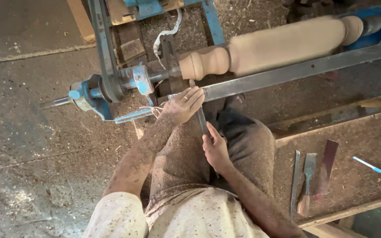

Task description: The person shapes a rotating wooden blank on a lathe using a chisel, then smooths the surface with sandpaper. The person holds the chisel against the spinning wood to carve a decorative profile, then switches to sanding the finished shape.

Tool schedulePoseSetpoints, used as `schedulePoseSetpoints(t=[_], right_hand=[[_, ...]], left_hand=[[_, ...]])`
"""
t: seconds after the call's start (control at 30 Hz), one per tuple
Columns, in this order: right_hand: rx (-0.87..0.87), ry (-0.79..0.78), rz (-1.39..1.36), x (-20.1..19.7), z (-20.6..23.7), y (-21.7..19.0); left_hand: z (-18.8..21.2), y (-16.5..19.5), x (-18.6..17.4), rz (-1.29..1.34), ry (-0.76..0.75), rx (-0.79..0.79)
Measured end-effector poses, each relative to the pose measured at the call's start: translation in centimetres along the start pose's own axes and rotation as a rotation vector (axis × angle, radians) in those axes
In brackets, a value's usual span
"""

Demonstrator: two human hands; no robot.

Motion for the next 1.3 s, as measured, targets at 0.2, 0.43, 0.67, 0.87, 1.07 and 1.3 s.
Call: schedulePoseSetpoints(t=[0.2, 0.43, 0.67, 0.87, 1.07, 1.3], right_hand=[[0.051, -0.049, -0.022, -0.2, 0.2, -1.8], [0.106, -0.077, 0.004, -0.5, 0.5, -4.1], [0.12, -0.075, 0.11, -1.0, 0.2, -4.7], [0.042, -0.101, 0.086, -1.5, -0.4, -4.5], [0.063, -0.125, 0.1, -1.9, -0.7, -4.5], [0.085, -0.175, 0.156, -2.2, -0.5, -6.4]], left_hand=[[0.2, -0.2, 0.0, -0.001, 0.006, -0.032], [0.2, -0.1, 0.8, -0.038, -0.003, -0.026], [0.4, -0.1, 1.1, -0.041, -0.005, -0.053], [0.1, -0.2, 0.9, -0.012, -0.027, -0.098], [0.1, -0.1, 0.6, -0.019, -0.014, -0.093], [0.4, -0.3, 1.4, -0.067, -0.014, -0.077]])
Point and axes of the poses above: each hand's wrist, its own z-axis away from the middle knuckle, its own x-axis out of the palm, y = z × x, the point moved 5 cm from there along -z, towards the middle knuckle, and after that the axes turned 1 degree about z, right-handed, at the moved point
